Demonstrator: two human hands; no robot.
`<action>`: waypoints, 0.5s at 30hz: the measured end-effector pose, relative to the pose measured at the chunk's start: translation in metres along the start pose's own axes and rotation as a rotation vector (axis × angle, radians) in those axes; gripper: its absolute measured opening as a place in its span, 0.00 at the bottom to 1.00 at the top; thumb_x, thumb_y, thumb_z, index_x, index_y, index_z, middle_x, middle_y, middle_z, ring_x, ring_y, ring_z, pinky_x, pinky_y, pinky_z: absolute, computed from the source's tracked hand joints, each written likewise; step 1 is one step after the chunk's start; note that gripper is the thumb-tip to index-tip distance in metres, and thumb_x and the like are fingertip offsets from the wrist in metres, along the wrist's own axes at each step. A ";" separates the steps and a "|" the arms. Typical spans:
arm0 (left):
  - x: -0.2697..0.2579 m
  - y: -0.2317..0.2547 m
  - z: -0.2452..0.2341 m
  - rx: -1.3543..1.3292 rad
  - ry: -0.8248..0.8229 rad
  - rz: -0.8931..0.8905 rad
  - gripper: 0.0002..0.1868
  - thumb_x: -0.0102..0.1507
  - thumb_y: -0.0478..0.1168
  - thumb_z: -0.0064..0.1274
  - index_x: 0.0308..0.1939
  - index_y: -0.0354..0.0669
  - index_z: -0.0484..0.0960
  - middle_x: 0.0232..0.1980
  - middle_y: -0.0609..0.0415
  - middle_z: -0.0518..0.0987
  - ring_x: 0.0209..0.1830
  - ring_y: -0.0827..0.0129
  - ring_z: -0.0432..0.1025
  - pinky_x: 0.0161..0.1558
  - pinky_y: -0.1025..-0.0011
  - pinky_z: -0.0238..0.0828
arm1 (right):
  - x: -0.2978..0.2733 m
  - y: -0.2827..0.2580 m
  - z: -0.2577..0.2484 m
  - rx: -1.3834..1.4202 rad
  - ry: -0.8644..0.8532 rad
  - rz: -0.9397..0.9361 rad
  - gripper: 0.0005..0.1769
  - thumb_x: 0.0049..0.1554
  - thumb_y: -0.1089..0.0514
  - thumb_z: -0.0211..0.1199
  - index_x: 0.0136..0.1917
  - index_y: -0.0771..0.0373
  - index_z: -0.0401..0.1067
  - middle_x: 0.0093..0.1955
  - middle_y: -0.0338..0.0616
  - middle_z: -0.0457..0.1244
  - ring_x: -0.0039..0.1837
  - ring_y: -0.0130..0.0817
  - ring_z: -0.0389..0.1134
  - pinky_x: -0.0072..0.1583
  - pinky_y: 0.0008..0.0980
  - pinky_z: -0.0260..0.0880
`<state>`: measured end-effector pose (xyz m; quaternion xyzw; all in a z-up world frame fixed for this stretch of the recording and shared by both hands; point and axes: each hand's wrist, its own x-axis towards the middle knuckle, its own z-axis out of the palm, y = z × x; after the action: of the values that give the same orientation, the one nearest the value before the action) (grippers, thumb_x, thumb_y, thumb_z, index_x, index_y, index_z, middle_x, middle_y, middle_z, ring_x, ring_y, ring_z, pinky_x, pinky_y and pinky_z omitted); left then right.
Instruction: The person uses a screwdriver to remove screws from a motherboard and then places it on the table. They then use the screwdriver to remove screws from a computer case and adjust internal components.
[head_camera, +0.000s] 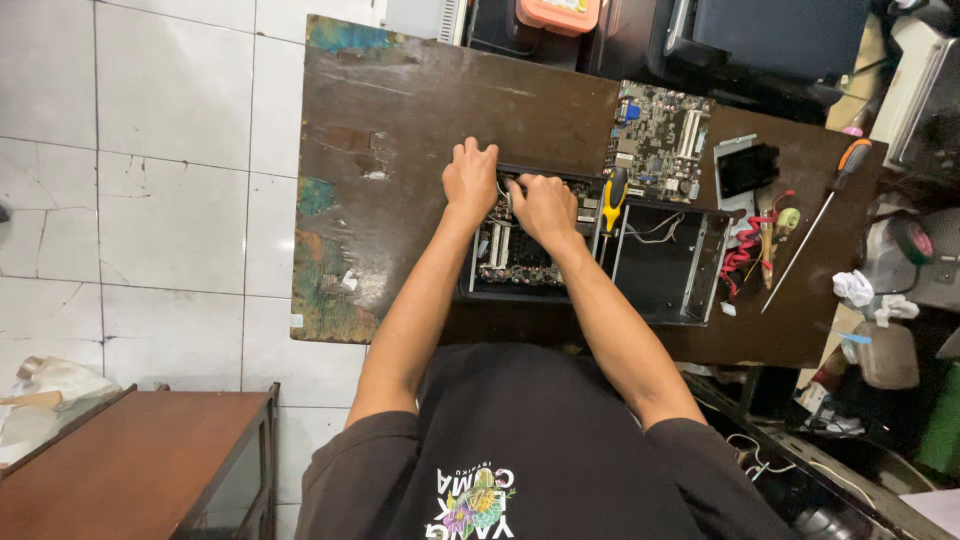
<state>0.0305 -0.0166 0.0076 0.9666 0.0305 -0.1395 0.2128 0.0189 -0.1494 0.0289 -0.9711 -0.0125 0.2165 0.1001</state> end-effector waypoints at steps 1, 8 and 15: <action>0.001 -0.002 0.004 0.000 -0.004 0.001 0.10 0.58 0.32 0.53 0.43 0.49 0.77 0.47 0.52 0.68 0.51 0.55 0.67 0.41 0.62 0.77 | -0.004 -0.005 -0.005 0.000 -0.002 0.003 0.15 0.57 0.41 0.55 0.50 0.44 0.78 0.40 0.50 0.69 0.46 0.57 0.72 0.48 0.51 0.72; 0.012 -0.010 0.026 -0.027 0.013 0.009 0.19 0.50 0.41 0.67 0.42 0.48 0.77 0.46 0.52 0.67 0.51 0.54 0.67 0.41 0.61 0.78 | -0.011 -0.012 0.004 0.237 0.083 0.101 0.12 0.53 0.44 0.60 0.42 0.49 0.78 0.38 0.46 0.69 0.49 0.55 0.71 0.51 0.51 0.72; 0.010 -0.012 0.033 -0.011 0.089 0.031 0.16 0.52 0.40 0.67 0.40 0.49 0.78 0.43 0.52 0.67 0.47 0.57 0.68 0.36 0.65 0.78 | -0.013 -0.019 -0.001 0.140 -0.011 0.096 0.20 0.55 0.41 0.51 0.35 0.54 0.74 0.37 0.52 0.68 0.48 0.59 0.71 0.50 0.54 0.70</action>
<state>0.0307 -0.0193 -0.0285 0.9710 0.0258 -0.0929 0.2188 0.0077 -0.1318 0.0387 -0.9600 0.0487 0.2266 0.1572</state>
